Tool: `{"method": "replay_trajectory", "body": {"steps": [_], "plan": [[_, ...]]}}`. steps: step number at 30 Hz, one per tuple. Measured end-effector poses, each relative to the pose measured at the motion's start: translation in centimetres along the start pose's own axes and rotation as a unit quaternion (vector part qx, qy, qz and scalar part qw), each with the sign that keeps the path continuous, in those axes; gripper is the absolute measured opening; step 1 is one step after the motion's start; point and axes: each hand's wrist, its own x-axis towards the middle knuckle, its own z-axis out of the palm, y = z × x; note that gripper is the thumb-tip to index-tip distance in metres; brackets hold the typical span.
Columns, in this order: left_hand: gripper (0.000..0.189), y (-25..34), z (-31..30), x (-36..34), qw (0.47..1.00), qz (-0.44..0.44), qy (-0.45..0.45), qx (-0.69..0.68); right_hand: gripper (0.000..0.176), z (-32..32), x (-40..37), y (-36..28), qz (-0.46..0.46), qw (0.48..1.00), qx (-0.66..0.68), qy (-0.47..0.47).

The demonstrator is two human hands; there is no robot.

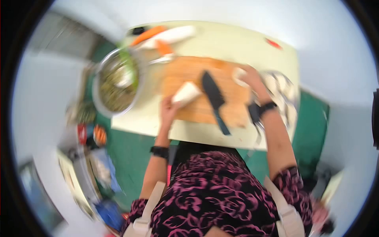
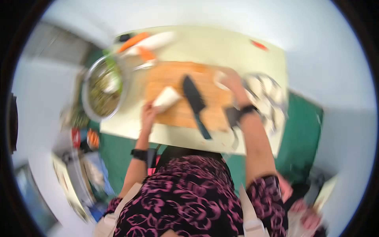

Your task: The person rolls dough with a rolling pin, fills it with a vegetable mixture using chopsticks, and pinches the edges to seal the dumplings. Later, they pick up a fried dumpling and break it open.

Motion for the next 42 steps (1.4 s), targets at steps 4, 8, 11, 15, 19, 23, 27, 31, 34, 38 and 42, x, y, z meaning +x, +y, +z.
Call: {"method": "replay_trajectory", "body": {"steps": [4, 8, 11, 15, 19, 23, 27, 31, 34, 38, 42], "plan": [[0.043, -3.1, 0.0, 0.2, 0.962, 0.080, 0.100, 0.243, 0.051, -1.6, -0.9, -1.5, -0.004, 0.988, 0.063, -0.138], [0.039, 1.7, -1.9, -1.9, 0.970, 0.097, 0.182, 0.125, 0.050, -0.6, -0.6, -1.6, 0.229, 0.899, 0.302, -0.219], [0.037, 4.3, -3.5, -2.8, 0.985, 0.034, 0.148, 0.077, 0.047, -0.4, -1.6, 0.2, 0.316, 0.801, 0.484, -0.157], [0.036, 6.6, -6.4, -4.2, 0.992, -0.060, 0.004, -0.111, 0.041, 1.4, -0.9, -1.4, 0.255, 0.724, 0.635, -0.083], [0.047, 8.9, -10.1, -5.0, 0.924, -0.171, -0.208, -0.273, 0.040, 5.3, 0.5, -11.2, 0.160, 0.672, 0.710, -0.137], [0.064, 9.0, -15.5, -4.9, 0.841, -0.197, -0.310, -0.397, 0.041, 12.7, -1.0, -28.9, 0.118, 0.727, 0.639, -0.222], [0.081, 9.3, -21.6, -5.0, 0.785, -0.222, -0.294, -0.497, 0.035, 21.4, -2.0, -38.7, 0.031, 0.894, 0.396, -0.209], [0.077, 9.5, -28.1, -6.1, 0.728, -0.148, -0.180, -0.645, 0.028, 24.8, -3.8, -46.8, -0.411, 0.869, 0.170, -0.215], [0.076, 6.8, -31.5, -7.0, 0.653, -0.051, -0.145, -0.742, 0.033, 26.0, -4.8, -50.0, -0.496, 0.826, 0.146, -0.225], [0.090, 7.2, -34.7, -11.0, 0.709, 0.061, -0.037, -0.702, 0.032, 30.7, -4.1, -48.5, -0.214, 0.860, 0.328, -0.327], [0.095, 5.7, -38.7, -14.5, 0.706, 0.068, -0.004, -0.705, 0.035, 35.2, -4.7, -52.5, 0.039, 0.742, 0.415, -0.525]]}}
